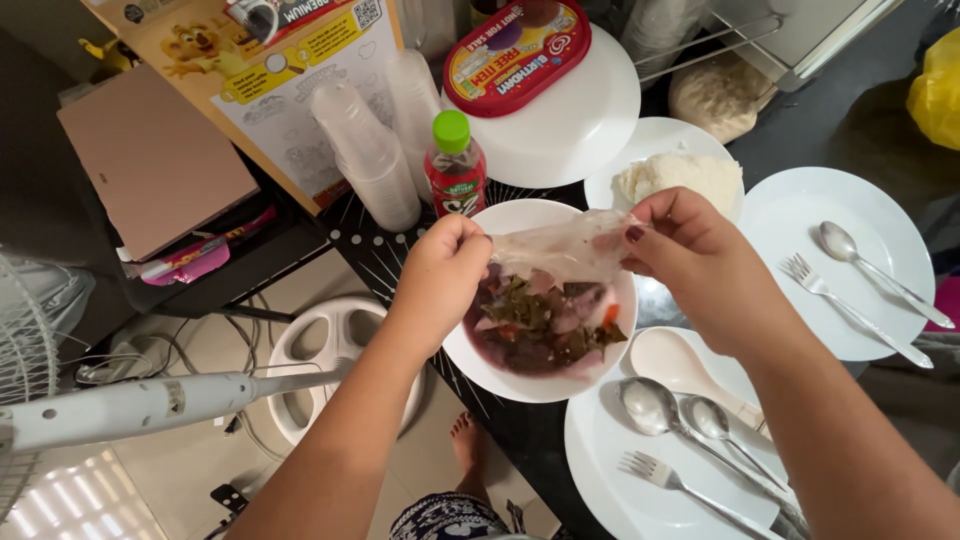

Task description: Unboxing food from plastic bags and arranging it into bowls and plates on a table.

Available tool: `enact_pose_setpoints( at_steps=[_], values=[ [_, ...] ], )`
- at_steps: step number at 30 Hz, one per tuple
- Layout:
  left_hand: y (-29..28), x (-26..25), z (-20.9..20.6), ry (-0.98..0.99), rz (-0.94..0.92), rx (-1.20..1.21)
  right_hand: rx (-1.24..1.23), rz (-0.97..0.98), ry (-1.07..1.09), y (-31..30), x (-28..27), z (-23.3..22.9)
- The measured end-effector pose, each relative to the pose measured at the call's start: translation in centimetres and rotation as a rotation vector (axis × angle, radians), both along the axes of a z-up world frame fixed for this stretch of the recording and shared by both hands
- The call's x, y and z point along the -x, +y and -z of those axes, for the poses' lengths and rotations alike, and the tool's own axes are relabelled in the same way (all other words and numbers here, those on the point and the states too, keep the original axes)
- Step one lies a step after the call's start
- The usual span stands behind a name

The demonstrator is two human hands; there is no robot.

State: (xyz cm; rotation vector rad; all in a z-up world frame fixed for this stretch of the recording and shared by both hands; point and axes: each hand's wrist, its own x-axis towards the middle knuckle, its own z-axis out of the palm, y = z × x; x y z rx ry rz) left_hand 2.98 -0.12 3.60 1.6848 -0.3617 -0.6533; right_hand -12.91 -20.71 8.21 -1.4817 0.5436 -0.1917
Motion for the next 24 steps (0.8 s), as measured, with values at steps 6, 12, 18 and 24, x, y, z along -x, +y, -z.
enact_pose_setpoints(
  at_steps=[6, 12, 18, 24],
  values=[
    [0.3, -0.1, -0.2, -0.039, -0.013, 0.003, -0.005, 0.005, -0.028, 0.1, -0.4, -0.9],
    [0.2, 0.0, 0.2, -0.080, -0.020, 0.009, -0.035, 0.039, 0.020, -0.5, -0.7, -0.2],
    [0.0, 0.3, -0.2, -0.226, -0.057, 0.088, -0.142, 0.082, -0.026, -0.4, -0.5, 0.2],
    [-0.9, 0.6, 0.4, 0.040, 0.080, 0.123, -0.135, 0.132, 0.003, 0.2, 0.1, 0.5]
  ],
)
